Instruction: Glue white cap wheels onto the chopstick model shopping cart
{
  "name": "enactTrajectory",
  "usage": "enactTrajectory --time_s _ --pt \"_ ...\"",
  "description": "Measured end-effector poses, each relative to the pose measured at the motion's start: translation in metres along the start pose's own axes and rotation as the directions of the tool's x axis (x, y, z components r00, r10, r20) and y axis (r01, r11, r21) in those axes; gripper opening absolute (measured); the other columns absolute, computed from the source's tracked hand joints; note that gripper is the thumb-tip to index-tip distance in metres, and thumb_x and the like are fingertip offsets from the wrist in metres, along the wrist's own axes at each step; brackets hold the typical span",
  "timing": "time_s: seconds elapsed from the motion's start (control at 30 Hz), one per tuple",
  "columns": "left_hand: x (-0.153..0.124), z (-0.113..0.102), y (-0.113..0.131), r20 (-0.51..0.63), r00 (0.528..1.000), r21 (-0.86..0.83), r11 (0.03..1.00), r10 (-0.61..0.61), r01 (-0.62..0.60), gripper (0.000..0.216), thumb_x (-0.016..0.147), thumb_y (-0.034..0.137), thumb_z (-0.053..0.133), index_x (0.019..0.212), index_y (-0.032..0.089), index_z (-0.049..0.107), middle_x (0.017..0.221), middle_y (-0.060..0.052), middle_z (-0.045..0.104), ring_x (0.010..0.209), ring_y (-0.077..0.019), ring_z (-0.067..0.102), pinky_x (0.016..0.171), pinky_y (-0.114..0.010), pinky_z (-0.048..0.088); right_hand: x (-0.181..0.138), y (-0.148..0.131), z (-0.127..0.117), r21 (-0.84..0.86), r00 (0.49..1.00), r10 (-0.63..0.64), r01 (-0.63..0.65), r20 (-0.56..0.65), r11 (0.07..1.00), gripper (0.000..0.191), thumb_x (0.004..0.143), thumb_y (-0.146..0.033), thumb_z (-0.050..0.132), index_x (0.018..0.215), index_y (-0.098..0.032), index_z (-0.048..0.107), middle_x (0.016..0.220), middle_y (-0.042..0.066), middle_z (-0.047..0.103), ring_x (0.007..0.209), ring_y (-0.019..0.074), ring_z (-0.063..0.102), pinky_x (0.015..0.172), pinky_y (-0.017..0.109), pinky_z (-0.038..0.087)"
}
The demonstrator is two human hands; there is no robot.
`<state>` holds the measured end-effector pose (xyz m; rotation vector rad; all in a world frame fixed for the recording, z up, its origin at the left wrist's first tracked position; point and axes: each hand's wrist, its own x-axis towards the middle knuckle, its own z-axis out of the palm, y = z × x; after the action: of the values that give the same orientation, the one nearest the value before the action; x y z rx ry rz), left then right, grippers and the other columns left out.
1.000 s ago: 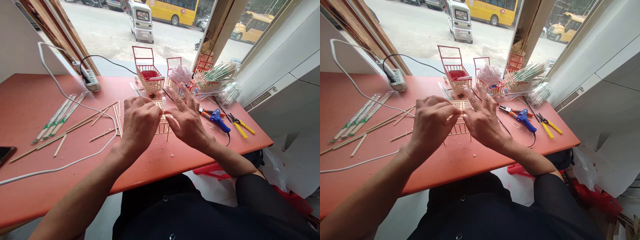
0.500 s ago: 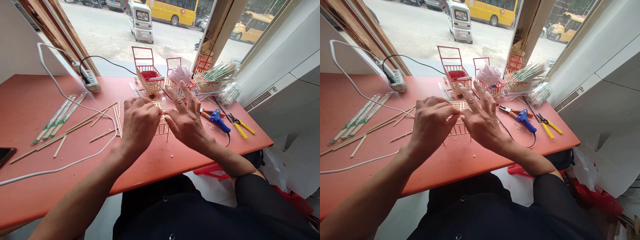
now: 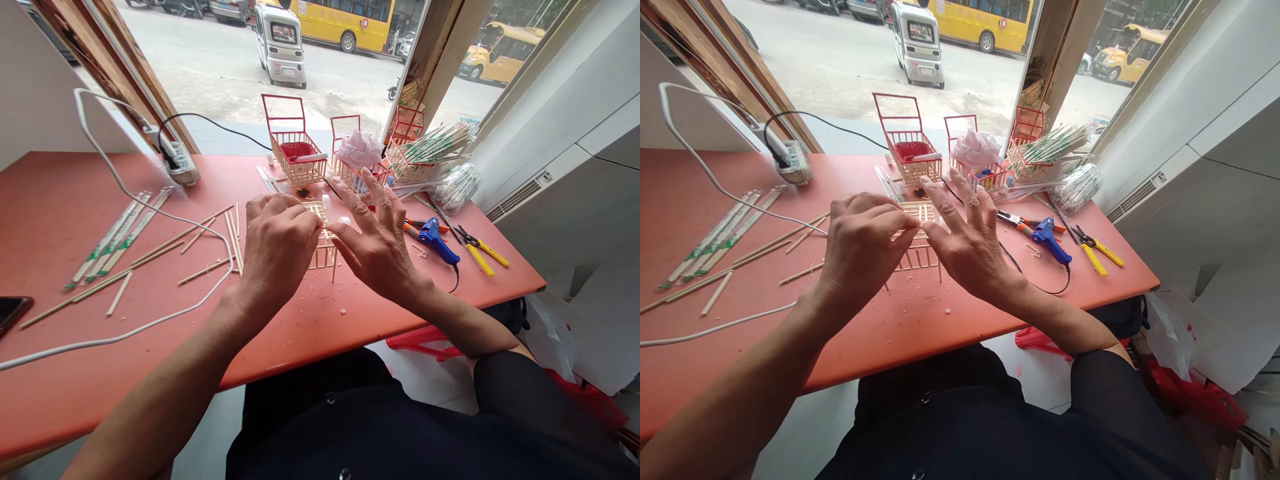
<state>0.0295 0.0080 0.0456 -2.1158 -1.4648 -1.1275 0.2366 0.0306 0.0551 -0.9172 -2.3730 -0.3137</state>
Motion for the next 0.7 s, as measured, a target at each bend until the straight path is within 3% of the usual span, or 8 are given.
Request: enactTrajectory --time_s 0.13,0.23,0.37,0.7 --pt "0.000 0.001 0.000 0.000 1.000 -0.007 1.000 -0.001 0.001 0.035 0.113 0.024 0.060 0.081 0.025 0.075 0.090 -0.010 0.085 0.106 -0.0340 0.076 0.103 -0.056 0.054 -0.001 -0.001 0.006 0.072 1.000 0.020 -0.020 0.004 0.997 0.039 0.115 -0.026 0.057 0.147 -0.041 0.073 0.190 -0.005 0.045 0.186 0.0346 0.017 0.147 0.083 0.013" --pt "0.000 0.000 0.000 0.004 1.000 -0.022 1.000 -0.014 0.014 0.034 0.112 0.023 0.062 0.080 0.026 0.074 0.088 -0.009 0.085 0.107 -0.0336 0.076 0.104 -0.056 0.054 0.000 -0.002 0.010 0.090 1.000 0.016 -0.016 -0.001 0.996 0.038 0.113 -0.023 0.057 0.144 -0.039 0.074 0.190 -0.004 0.044 0.186 0.0344 0.017 0.148 0.081 0.012" --pt "0.001 -0.002 -0.001 0.020 1.000 -0.031 0.999 -0.022 0.023 0.033 0.111 0.024 0.062 0.082 0.025 0.077 0.091 -0.010 0.086 0.109 -0.0342 0.075 0.105 -0.058 0.053 -0.001 0.001 0.010 0.038 1.000 -0.017 0.018 -0.013 0.999 0.040 0.113 -0.019 0.057 0.144 -0.037 0.073 0.191 -0.001 0.044 0.186 0.0347 0.021 0.148 0.077 0.017" --pt "0.001 -0.003 -0.002 0.028 1.000 -0.013 1.000 -0.011 0.011 0.033 0.112 0.026 0.062 0.084 0.021 0.080 0.094 -0.012 0.087 0.108 -0.0364 0.078 0.104 -0.057 0.053 0.000 0.009 0.017 -0.049 0.996 -0.046 0.043 -0.072 0.998 0.025 0.118 -0.028 0.056 0.136 -0.031 0.072 0.184 0.004 0.054 0.182 0.0337 0.030 0.146 0.069 0.026"
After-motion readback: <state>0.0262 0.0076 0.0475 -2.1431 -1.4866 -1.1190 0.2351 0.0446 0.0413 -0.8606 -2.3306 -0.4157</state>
